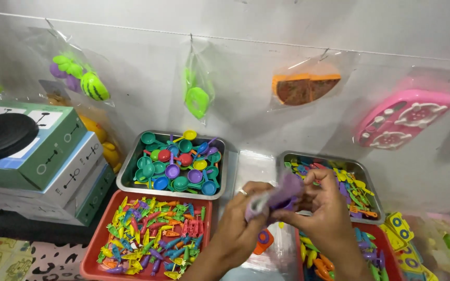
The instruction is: The person sits on the floor and wipes various colorful plastic toys, including a toy car and small utensils, using a purple cloth. They pick up items from red and silver trays, wipe them, and place them back or into a plastic bag.
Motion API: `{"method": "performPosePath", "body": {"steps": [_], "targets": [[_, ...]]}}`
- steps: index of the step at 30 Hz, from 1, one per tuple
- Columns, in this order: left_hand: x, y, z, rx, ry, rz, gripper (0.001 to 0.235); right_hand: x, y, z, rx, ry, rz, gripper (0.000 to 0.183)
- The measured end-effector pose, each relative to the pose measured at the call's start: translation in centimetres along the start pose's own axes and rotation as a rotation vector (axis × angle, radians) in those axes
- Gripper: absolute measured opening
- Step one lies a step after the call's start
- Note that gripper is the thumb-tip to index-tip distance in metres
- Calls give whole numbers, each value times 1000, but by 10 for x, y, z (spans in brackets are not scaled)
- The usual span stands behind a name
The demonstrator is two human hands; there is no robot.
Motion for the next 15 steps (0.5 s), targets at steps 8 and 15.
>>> {"method": "performPosePath", "body": {"steps": [8, 15], "targets": [[0, 15, 11, 471, -275, 343, 38, 2, 25, 4, 473, -219, 74, 63], [1, 37, 10, 653, -230, 532, 22, 0, 19, 13, 516, -317, 113, 69]]}}
Point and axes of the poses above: each hand's wrist, its own x-axis towards the middle knuckle, its own z-axis out of the palm, y = z × x, the point moved 6 cm from there along x, towards the middle knuckle, and after that the axes turned 8 degrees about -x, right-handed, at the moved point
